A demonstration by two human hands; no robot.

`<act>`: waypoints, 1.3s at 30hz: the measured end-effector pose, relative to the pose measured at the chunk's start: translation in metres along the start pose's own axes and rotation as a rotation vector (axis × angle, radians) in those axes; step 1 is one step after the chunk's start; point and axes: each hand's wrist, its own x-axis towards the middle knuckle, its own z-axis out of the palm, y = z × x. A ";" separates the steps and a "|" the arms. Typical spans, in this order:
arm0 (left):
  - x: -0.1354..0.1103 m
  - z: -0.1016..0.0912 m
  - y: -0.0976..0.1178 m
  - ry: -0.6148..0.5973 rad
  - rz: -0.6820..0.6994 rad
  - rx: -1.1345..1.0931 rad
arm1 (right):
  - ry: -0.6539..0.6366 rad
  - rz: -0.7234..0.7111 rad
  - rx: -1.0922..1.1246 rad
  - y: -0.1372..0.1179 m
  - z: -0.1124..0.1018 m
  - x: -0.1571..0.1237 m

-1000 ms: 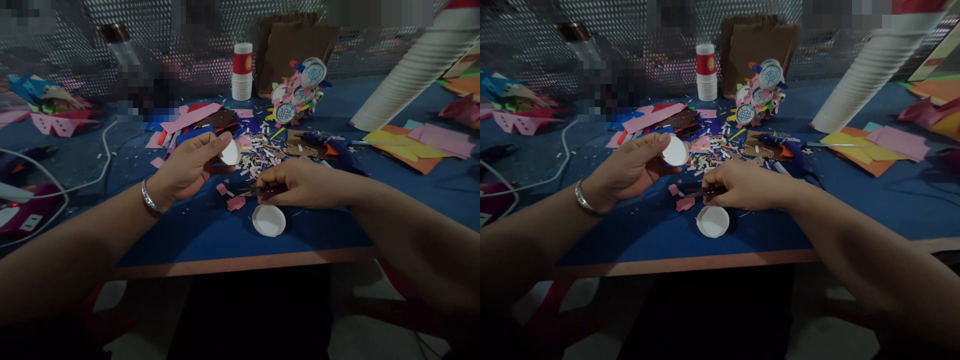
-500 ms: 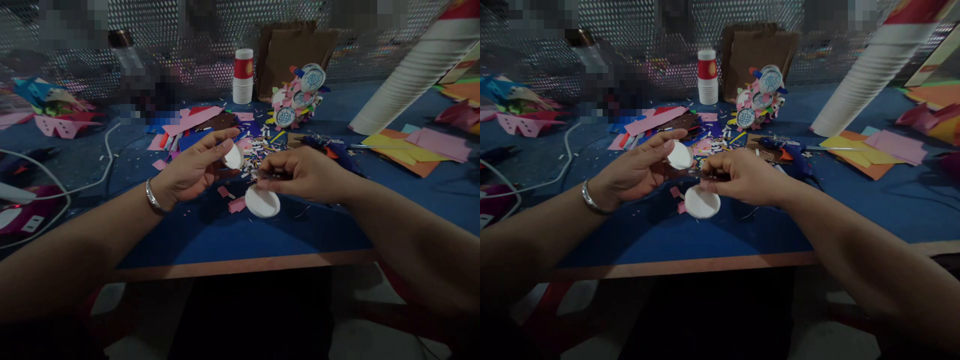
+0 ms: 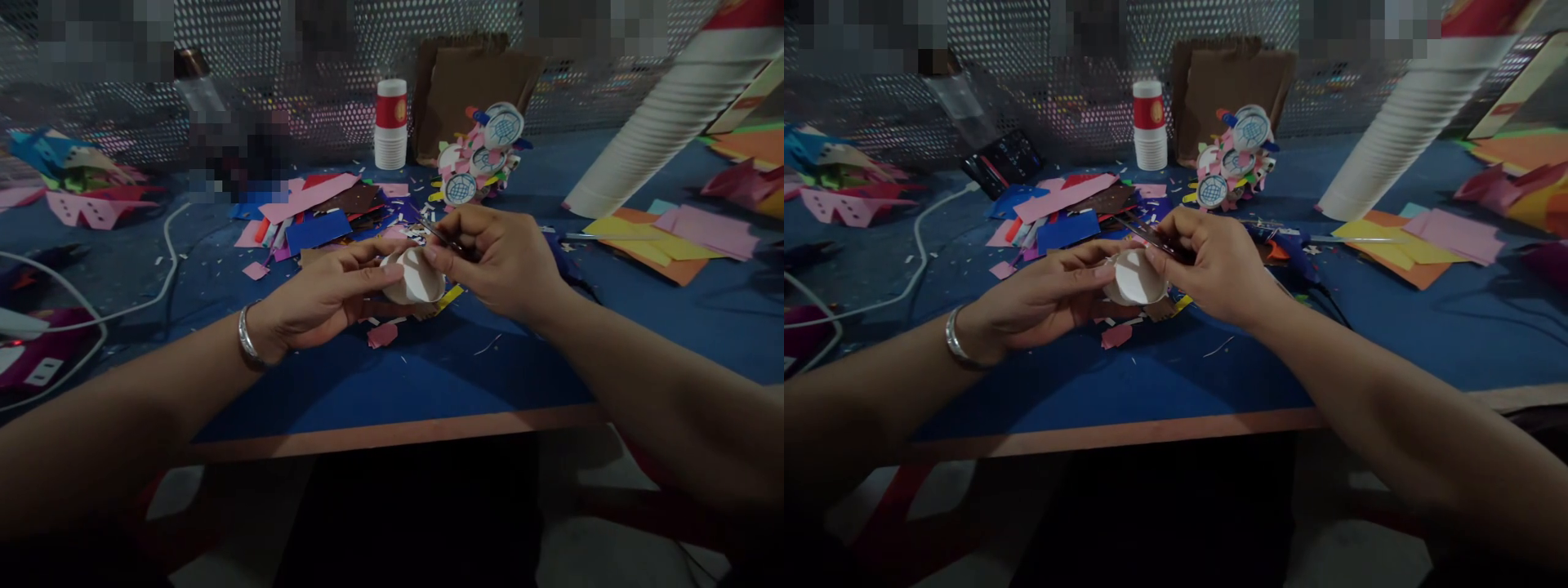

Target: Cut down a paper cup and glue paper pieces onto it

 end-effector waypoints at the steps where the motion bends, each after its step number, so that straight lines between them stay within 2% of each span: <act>1: -0.001 0.001 -0.001 -0.010 0.002 -0.001 | 0.005 -0.003 -0.005 -0.001 0.000 0.000; 11: -0.004 0.006 -0.005 -0.025 0.052 0.042 | 0.006 -0.041 0.005 0.000 0.007 0.000; 17: -0.005 0.008 -0.004 -0.020 0.006 0.019 | 0.031 -0.064 0.029 0.000 0.010 -0.002; 31: -0.001 0.014 0.000 0.091 -0.057 -0.076 | 0.068 -0.013 0.060 0.008 0.019 -0.001; 39: 0.002 0.008 -0.002 0.022 -0.010 -0.050 | 0.130 -0.140 0.014 0.004 0.015 -0.002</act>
